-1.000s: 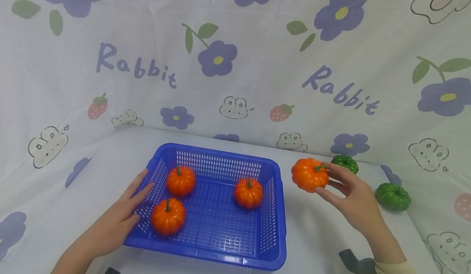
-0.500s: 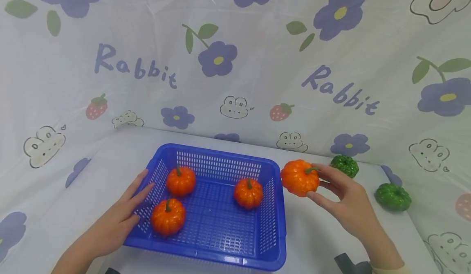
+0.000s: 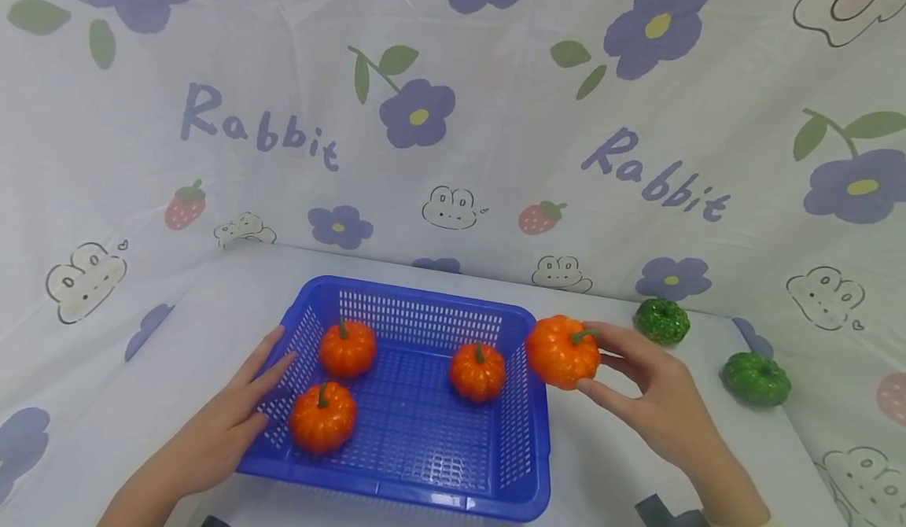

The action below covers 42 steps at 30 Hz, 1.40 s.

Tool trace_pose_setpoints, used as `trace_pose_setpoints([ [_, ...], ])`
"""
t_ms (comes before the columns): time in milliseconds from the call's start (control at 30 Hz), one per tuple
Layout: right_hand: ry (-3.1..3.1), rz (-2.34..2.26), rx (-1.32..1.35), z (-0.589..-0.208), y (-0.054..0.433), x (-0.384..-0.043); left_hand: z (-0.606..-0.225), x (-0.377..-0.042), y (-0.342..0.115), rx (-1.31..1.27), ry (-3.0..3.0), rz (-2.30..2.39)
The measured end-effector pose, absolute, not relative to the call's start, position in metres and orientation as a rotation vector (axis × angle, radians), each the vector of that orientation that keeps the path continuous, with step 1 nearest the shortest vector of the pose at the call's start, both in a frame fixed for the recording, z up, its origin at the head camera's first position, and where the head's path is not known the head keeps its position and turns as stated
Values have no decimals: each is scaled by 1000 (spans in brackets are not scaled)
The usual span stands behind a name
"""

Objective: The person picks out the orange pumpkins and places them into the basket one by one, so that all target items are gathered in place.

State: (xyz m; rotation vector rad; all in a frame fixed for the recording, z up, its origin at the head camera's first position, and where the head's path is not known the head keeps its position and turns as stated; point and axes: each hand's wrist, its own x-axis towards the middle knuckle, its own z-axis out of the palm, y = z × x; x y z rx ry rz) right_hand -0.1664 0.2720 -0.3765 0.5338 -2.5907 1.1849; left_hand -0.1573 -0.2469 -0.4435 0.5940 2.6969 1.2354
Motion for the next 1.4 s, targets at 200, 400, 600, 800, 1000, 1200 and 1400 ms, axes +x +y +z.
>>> trace_pose_setpoints([
  [200, -2601, 1194, 545, -376, 268, -163, -443, -157, -248, 600, 2692, 1246],
  [400, -2630, 1212, 541, -377, 262, -159, -441, -157, -247, 573, 2694, 1221],
  [600, -2643, 1205, 542, -381, 257, -157, -442, -158, -246, 602, 2707, 1220],
  [800, -2641, 1225, 572, -380, 253, -157, -442, -158, -246, 607, 2719, 1201],
  [1000, -2659, 1246, 601, -382, 247, -153, -442, -158, -246, 596, 2713, 1198],
  [1200, -2690, 1263, 643, -387, 242, -152, -443, -158, -246, 597, 2704, 1212],
  [1400, -2727, 1300, 660, -391, 235, -151, -444, -157, -247, 599, 2701, 1219],
])
